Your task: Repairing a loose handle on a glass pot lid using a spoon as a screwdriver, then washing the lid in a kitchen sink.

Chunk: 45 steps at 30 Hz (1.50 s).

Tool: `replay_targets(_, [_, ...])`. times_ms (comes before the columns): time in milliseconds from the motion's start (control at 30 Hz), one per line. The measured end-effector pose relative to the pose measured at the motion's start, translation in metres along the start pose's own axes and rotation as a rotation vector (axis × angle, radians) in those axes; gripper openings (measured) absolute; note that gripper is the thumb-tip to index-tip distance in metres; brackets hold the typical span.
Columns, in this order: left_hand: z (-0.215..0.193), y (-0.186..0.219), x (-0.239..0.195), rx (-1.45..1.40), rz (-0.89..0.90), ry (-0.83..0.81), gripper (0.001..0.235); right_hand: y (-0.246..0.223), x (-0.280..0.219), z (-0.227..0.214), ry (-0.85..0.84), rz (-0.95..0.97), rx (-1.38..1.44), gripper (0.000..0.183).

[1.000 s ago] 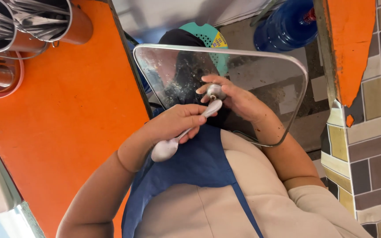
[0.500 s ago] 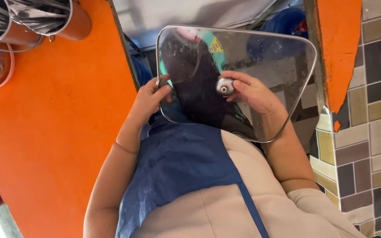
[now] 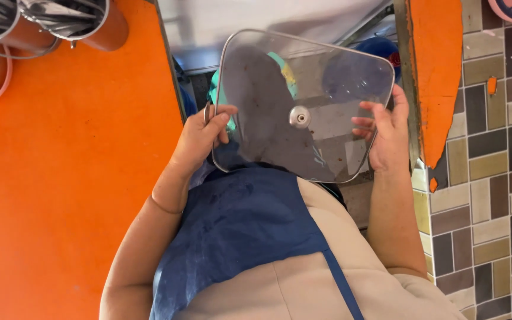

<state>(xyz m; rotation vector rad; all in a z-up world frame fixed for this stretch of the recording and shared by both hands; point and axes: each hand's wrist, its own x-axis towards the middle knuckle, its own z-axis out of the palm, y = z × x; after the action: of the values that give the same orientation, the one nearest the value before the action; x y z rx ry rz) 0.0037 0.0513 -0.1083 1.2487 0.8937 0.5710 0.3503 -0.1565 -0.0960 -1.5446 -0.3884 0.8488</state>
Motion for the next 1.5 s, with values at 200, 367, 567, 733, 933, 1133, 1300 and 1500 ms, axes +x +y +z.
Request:
replay_targets(200, [-0.034, 0.043, 0.01, -0.216, -0.018, 0.052, 0.027, -0.047, 0.016, 0.041, -0.114, -0.079, -0.065, 0.068])
replay_targets(367, [-0.066, 0.047, 0.022, -0.174, -0.02, 0.052, 0.028, -0.022, 0.033, 0.066, -0.231, -0.116, -0.158, 0.072])
replay_targets(567, [-0.07, 0.085, 0.032, 0.015, -0.089, -0.076, 0.033, -0.074, 0.048, 0.078, -0.032, -0.84, -1.018, 0.068])
replay_targets(733, [-0.071, 0.114, 0.039, 0.294, -0.186, -0.183, 0.037, -0.133, 0.062, 0.136, -0.303, -0.585, -1.095, 0.047])
replay_targets(933, [-0.072, 0.113, 0.032, 0.353, -0.188, -0.158, 0.044, -0.126, 0.073, 0.157, -0.431, -0.159, -1.056, 0.04])
replay_targets(1133, [-0.07, 0.121, 0.031, 0.322, -0.222, -0.101, 0.044, -0.1, 0.029, 0.168, -0.61, -0.922, -1.232, 0.017])
replay_targets(1300, [-0.062, 0.136, 0.032, 0.388, -0.192, -0.074, 0.061, -0.056, 0.028, 0.167, -0.582, -1.223, -1.411, 0.013])
replay_targets(1500, [-0.041, 0.152, 0.027, 0.298, -0.141, -0.089, 0.062, -0.054, 0.02, 0.161, -0.561, -1.231, -1.274, 0.023])
